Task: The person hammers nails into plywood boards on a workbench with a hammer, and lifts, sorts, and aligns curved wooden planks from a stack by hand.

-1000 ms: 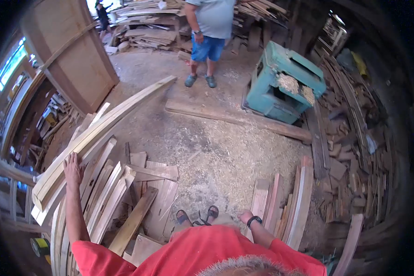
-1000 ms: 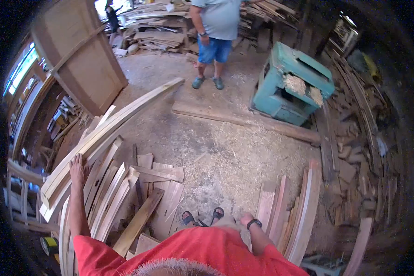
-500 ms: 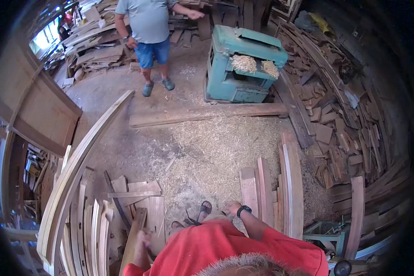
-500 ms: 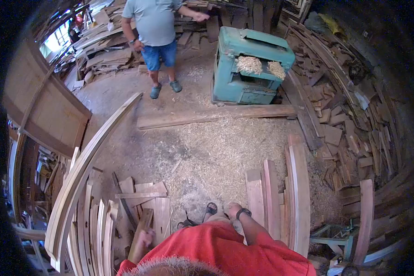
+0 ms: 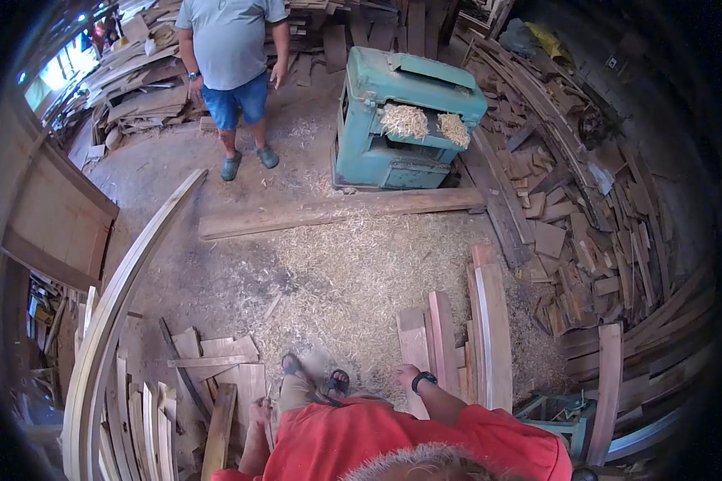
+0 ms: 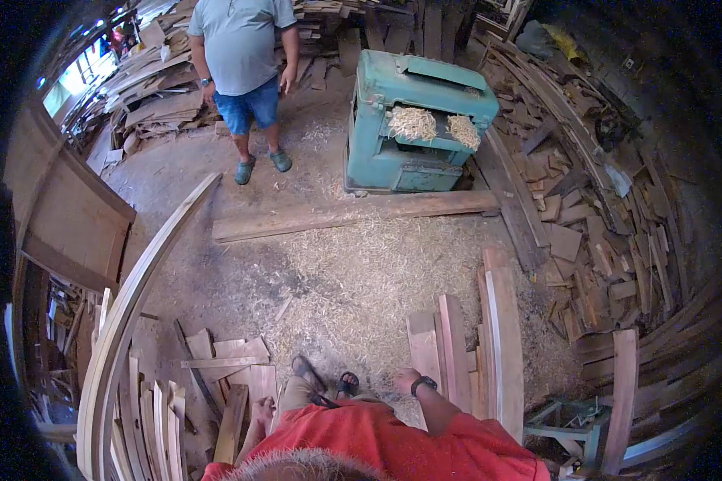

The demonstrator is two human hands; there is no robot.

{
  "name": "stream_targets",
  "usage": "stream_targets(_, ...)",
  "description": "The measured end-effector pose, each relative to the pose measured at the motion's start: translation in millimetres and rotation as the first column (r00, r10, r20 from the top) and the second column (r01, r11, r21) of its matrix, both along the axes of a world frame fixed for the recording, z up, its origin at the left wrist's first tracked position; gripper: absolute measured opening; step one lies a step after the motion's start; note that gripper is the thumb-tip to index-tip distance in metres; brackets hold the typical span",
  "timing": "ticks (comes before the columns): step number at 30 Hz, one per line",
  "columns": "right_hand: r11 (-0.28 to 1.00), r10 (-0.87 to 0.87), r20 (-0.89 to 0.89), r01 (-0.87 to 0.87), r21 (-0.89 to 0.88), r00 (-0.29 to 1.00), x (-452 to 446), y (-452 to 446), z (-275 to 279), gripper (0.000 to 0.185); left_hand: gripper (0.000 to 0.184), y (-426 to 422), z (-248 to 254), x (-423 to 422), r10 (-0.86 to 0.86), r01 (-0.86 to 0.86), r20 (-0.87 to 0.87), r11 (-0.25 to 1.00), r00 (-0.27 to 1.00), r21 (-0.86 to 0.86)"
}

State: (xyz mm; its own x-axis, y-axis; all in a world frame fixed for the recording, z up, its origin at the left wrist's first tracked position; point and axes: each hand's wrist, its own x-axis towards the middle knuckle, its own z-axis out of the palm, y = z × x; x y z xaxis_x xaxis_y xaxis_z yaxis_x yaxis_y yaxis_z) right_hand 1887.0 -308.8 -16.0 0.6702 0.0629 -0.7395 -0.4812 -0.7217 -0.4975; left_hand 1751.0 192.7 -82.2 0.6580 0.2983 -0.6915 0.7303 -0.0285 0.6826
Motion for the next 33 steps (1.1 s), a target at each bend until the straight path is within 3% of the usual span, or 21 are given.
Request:
stream_targets(2, 0.966, 0.193, -0.021, -0.194, -0.17, 0.981, 19, 6, 12, 0.013, 0.046, 4, -8, 23, -0.058, 0.057, 0.011, 0.997, 0.998, 0.055)
stream_targets(5, 0.973, 0.132, 0.056, -0.119, -0.197, 0.99, 44, 12, 14, 0.008, 0.051, 2, -16, 71, -0.14, 0.154, -0.113, 0.981, 0.984, 0.121)
stream_targets(6, 0.974, 0.124, 0.058, -0.111, -0.196, 0.991, 52, 9, 3, 0.008, 0.051, 7, -21, 83, -0.148, 0.162, -0.111, 0.979, 0.983, 0.123)
stream_targets(8, 0.973, 0.231, 0.248, -0.225, -0.052, 0.941, 70, 4, -26, 0.011, 0.054, 21, -16, 121, -0.425, 0.458, -0.19, 0.867, 0.885, 0.197)
stream_targets(9, 0.973, 0.223, 0.302, -0.232, -0.004, 0.927, 79, 1, -44, 0.013, 0.056, 31, -14, 137, -0.456, 0.481, -0.174, 0.864, 0.873, 0.148)
stream_targets(10, 0.969, 0.214, 0.354, -0.244, 0.043, 0.911, 88, -2, -61, 0.014, 0.056, 37, -11, 149, -0.459, 0.484, -0.176, 0.863, 0.871, 0.142)
stream_targets(12, 0.994, 0.105, 0.201, -0.097, -0.047, 0.974, 127, 38, -6, 0.014, 0.053, 55, -30, 189, -0.46, 0.487, -0.173, 0.854, 0.871, 0.183)
stream_targets(13, 0.995, 0.062, 0.155, -0.05, -0.081, 0.986, 143, 55, 10, 0.014, 0.047, 63, -32, 203, -0.323, 0.336, -0.099, 0.921, 0.941, 0.198)
stream_targets(15, 0.974, -0.219, 0.072, 0.214, 0.072, 0.973, 167, 74, 19, 0.015, 0.044, 85, -7, 245, -0.333, 0.338, -0.058, 0.927, 0.941, 0.166)
stream_targets(17, 0.992, -0.125, 0.188, 0.128, -0.003, 0.974, 183, 80, -11, 0.018, 0.039, 104, -10, 271, -0.325, 0.324, -0.019, 0.929, 0.945, 0.178)
stream_targets(19, 0.984, 0.156, 0.308, -0.122, -0.127, 0.938, 204, 92, -6, 0.035, 0.034, 122, -17, 298, -0.301, 0.278, 0.035, 0.914, 0.953, 0.297)
stream_targets(21, 0.987, 0.139, 0.289, -0.11, -0.113, 0.947, 226, 103, 10, 0.034, 0.034, 132, 5, 325, -0.339, 0.312, 0.038, 0.9, 0.94, 0.306)
stream_targets(23, 0.99, 0.129, 0.266, -0.107, -0.096, 0.955, 232, 108, 23, 0.034, 0.035, 141, -10, 338, -0.401, 0.377, 0.007, 0.866, 0.916, 0.328)
stream_targets(25, 0.981, 0.057, 0.326, 0.007, -0.193, 0.944, 243, 105, 21, 0.037, 0.036, 122, 5, 358, -0.414, 0.403, -0.049, 0.842, 0.909, 0.358)
stream_targets(26, 0.989, 0.001, 0.371, 0.054, -0.138, 0.929, 243, 96, 3, 0.035, 0.037, 121, 17, 358, -0.427, 0.436, -0.114, 0.816, 0.897, 0.379)
stream_targets(28, 0.986, -0.023, 0.213, 0.057, -0.155, 0.977, 250, 74, -30, 0.031, 0.039, 120, -39, 355, -0.446, 0.422, -0.012, 0.838, 0.895, 0.347)
stream_targets(29, 0.984, 0.049, 0.32, 0.01, -0.178, 0.946, 253, 73, -24, 0.025, 0.039, 111, -49, 357, -0.429, 0.406, -0.003, 0.852, 0.903, 0.331)
stream_targets(30, 0.981, -0.131, 0.049, 0.137, -0.137, 0.99, 261, 66, -31, 0.027, 0.039, 100, -50, 361, -0.412, 0.39, 0.005, 0.865, 0.911, 0.315)
stream_targets(31, 0.99, 0.046, 0.253, -0.01, -0.142, 0.966, 257, 40, -87, 0.025, 0.039, 87, -41, 363, -0.434, 0.425, -0.056, 0.836, 0.899, 0.346)
stream_targets(32, 0.99, 0.074, 0.259, -0.04, -0.134, 0.963, 271, 32, -83, 0.025, 0.039, 70, -12, 369, -0.453, 0.463, -0.119, 0.804, 0.883, 0.373)
stream_targets(33, 0.953, 0.278, 0.287, -0.224, -0.206, 0.917, 285, 27, -68, 0.023, 0.039, 52, 17, 374, -0.47, 0.502, -0.183, 0.77, 0.864, 0.395)
